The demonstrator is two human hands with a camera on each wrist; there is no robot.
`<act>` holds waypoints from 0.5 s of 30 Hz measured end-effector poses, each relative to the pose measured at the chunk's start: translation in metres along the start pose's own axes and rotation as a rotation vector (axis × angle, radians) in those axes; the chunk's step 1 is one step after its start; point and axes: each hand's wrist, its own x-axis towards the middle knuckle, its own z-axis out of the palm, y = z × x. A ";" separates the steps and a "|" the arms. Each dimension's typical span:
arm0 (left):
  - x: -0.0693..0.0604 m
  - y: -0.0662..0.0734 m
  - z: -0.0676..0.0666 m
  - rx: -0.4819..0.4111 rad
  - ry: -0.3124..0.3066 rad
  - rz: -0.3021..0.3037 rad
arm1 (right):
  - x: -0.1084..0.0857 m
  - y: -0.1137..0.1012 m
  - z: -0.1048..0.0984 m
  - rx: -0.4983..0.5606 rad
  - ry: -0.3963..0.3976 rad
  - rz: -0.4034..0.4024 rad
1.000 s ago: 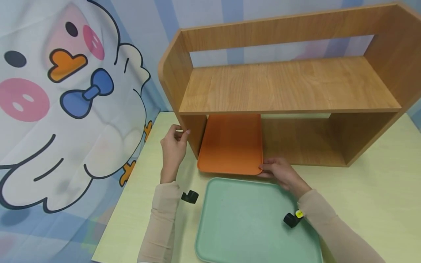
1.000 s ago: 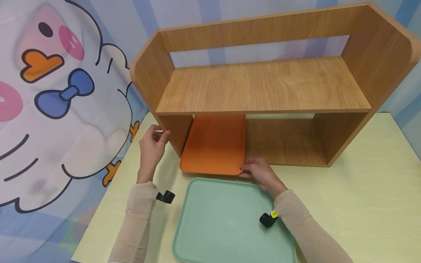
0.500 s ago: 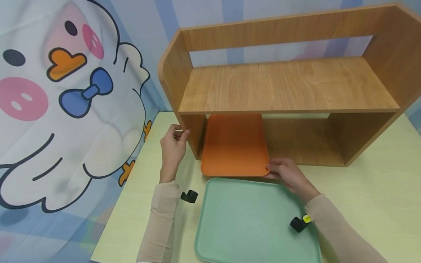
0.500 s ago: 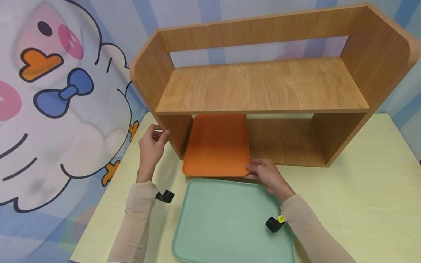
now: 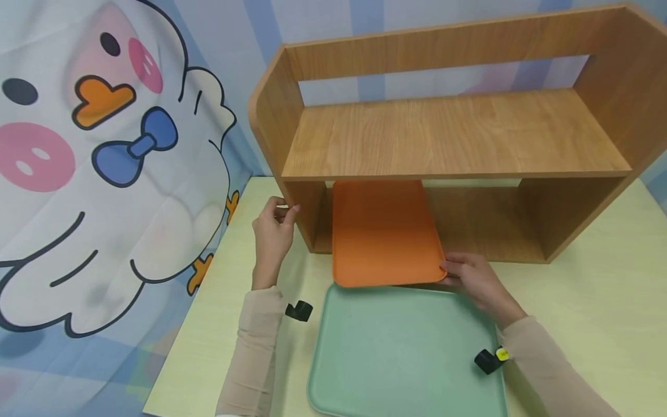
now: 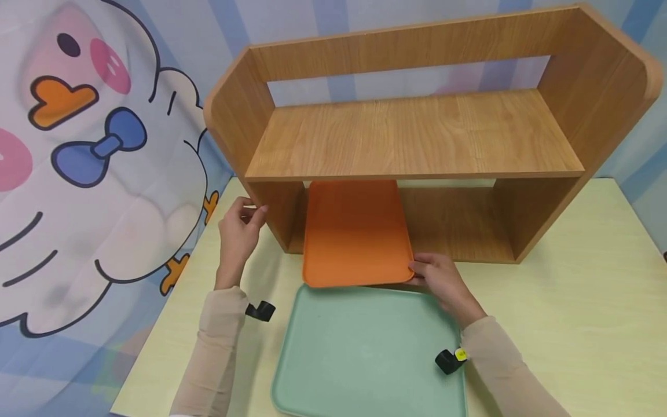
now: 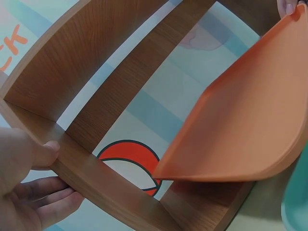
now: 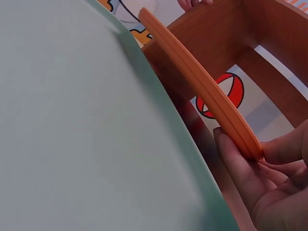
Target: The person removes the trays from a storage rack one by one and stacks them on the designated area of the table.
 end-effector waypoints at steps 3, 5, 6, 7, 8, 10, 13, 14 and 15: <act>0.000 0.000 0.000 -0.001 -0.003 -0.002 | -0.003 0.002 -0.007 -0.046 0.015 -0.004; 0.000 -0.001 0.000 -0.004 -0.002 -0.002 | -0.005 0.003 -0.011 -0.070 0.019 -0.008; 0.000 0.000 0.000 -0.004 -0.002 -0.004 | -0.006 0.004 -0.012 -0.078 0.020 -0.006; 0.000 0.000 0.000 -0.003 -0.004 -0.008 | -0.007 0.004 -0.014 -0.089 0.021 -0.010; 0.000 0.000 0.000 -0.001 -0.005 -0.011 | -0.008 0.005 -0.016 -0.096 0.021 -0.010; 0.000 0.000 0.000 0.004 -0.008 -0.020 | -0.010 0.006 -0.018 -0.110 0.025 -0.014; 0.000 0.001 0.000 0.007 -0.015 -0.028 | -0.014 0.007 -0.022 -0.136 0.038 -0.025; 0.000 0.001 0.000 0.006 -0.013 -0.025 | -0.015 0.008 -0.022 -0.141 0.042 -0.029; 0.000 0.001 0.000 0.006 -0.011 -0.022 | -0.016 0.009 -0.024 -0.147 0.048 -0.039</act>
